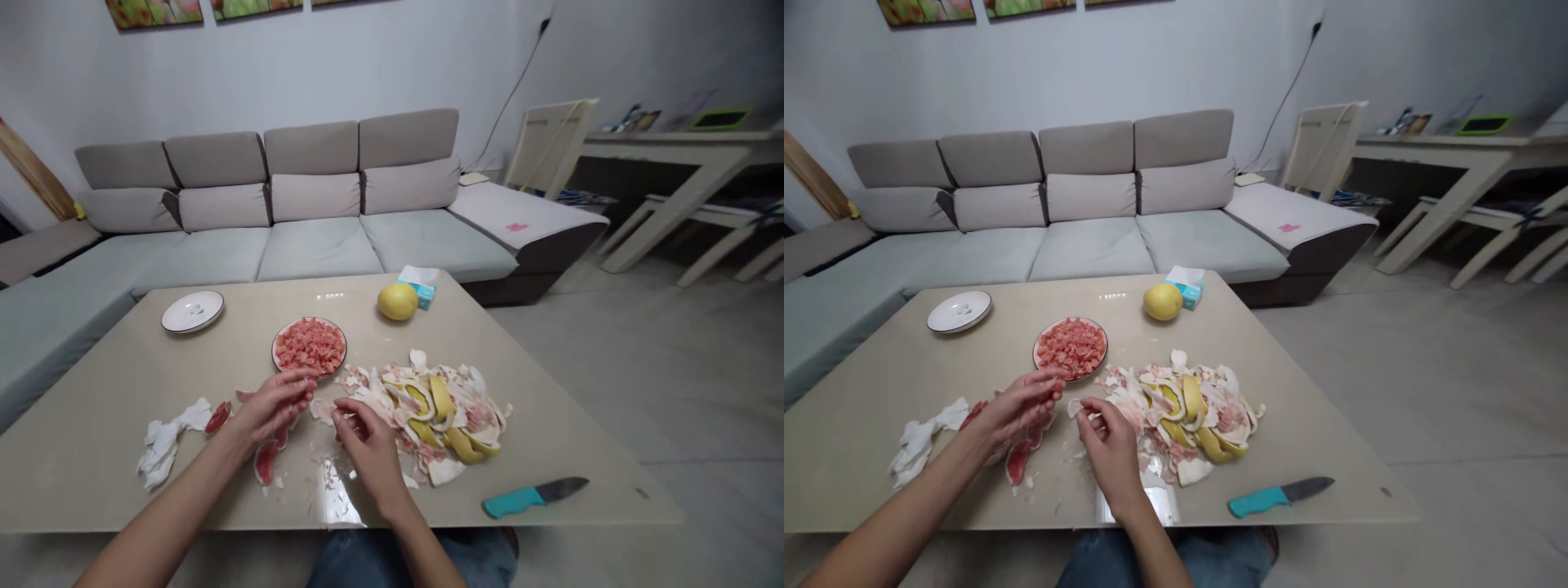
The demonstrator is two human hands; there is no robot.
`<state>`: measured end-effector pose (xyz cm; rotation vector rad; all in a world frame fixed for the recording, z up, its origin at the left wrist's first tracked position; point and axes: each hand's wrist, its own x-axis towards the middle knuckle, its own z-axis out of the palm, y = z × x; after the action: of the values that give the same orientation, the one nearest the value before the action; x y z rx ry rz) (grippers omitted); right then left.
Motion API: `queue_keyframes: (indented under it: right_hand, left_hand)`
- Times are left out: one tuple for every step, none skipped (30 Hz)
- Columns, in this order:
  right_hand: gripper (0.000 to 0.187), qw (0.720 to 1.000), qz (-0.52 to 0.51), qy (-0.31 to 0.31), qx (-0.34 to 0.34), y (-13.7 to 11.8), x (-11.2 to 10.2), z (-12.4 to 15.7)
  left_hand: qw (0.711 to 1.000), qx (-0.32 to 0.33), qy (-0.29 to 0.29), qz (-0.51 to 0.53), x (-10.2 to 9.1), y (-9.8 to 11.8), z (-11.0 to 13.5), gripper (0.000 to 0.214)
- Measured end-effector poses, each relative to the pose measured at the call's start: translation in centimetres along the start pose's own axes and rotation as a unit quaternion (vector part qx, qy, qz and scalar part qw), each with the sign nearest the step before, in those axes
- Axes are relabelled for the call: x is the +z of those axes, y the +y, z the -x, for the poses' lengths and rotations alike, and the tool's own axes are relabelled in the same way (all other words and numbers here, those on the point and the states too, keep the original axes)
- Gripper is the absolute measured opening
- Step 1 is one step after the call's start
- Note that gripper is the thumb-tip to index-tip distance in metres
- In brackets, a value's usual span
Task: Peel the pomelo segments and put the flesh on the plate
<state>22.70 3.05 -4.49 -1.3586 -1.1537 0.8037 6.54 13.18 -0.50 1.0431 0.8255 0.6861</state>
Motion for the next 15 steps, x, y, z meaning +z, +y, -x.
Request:
queue_keyframes:
  right_hand:
    - [0.025, 1.000, -0.019, -0.004, 0.006, -0.3, 0.2, 0.1]
    - [0.026, 0.999, -0.031, -0.008, 0.006, -0.5, 0.5, 0.1]
    - [0.026, 0.999, -0.037, -0.012, 0.003, -0.8, 0.7, 0.2]
    - [0.027, 0.999, -0.039, -0.017, -0.004, -1.0, 0.8, 0.2]
    - [0.027, 0.999, -0.040, -0.025, -0.011, -1.3, 1.0, 0.2]
    - [0.026, 0.998, -0.042, -0.036, -0.016, -1.6, 1.1, 0.1]
    - [0.026, 0.998, -0.046, -0.049, -0.018, -1.8, 1.1, 0.0]
    - [0.025, 0.996, -0.054, -0.062, -0.016, -2.1, 1.2, -0.1]
    - [0.024, 0.995, -0.065, -0.076, -0.010, -2.3, 1.3, -0.3]
    - [0.023, 0.993, -0.080, -0.088, -0.001, -2.5, 1.4, -0.7]
    - [0.023, 0.990, -0.100, -0.100, 0.013, -2.8, 1.5, -1.1]
    - [0.023, 0.986, -0.122, -0.111, 0.028, -3.0, 1.6, -1.8]
    - [0.024, 0.981, -0.141, -0.123, 0.041, -3.2, 1.7, -2.5]
    - [0.026, 0.977, -0.156, -0.133, 0.052, -3.4, 1.9, -3.4]
    - [0.028, 0.974, -0.165, -0.143, 0.060, -3.7, 2.0, -4.4]
  left_hand:
    - [1.000, 0.000, -0.001, 0.010, 0.3, -0.5, 0.7, 0.037]
    - [1.000, 0.004, -0.001, 0.017, 0.5, -0.8, 1.2, 0.036]
    - [1.000, 0.008, 0.000, 0.018, 0.7, -1.1, 1.6, 0.035]
    - [1.000, 0.012, 0.001, 0.015, 0.9, -1.1, 2.0, 0.034]
    - [1.000, 0.015, 0.001, 0.008, 1.1, -1.1, 2.3, 0.033]
    - [1.000, 0.017, 0.000, -0.003, 1.2, -0.9, 2.5, 0.032]
    - [1.000, 0.018, -0.001, -0.015, 1.3, -0.5, 2.8, 0.032]
    - [0.999, 0.018, -0.002, -0.026, 1.3, -0.1, 2.9, 0.033]
    - [0.999, 0.018, -0.004, -0.037, 1.3, 0.3, 3.1, 0.033]
    - [0.999, 0.019, -0.006, -0.047, 1.2, 0.8, 3.1, 0.033]
    - [0.998, 0.021, -0.007, -0.057, 1.0, 1.3, 3.1, 0.033]
    - [0.997, 0.025, -0.009, -0.066, 0.8, 1.9, 2.9, 0.033]
    - [0.997, 0.031, -0.010, -0.075, 0.5, 2.4, 2.5, 0.033]
    - [0.996, 0.039, -0.010, -0.084, 0.1, 3.0, 2.1, 0.033]
    - [0.995, 0.048, -0.011, -0.091, -0.2, 3.6, 1.5, 0.033]
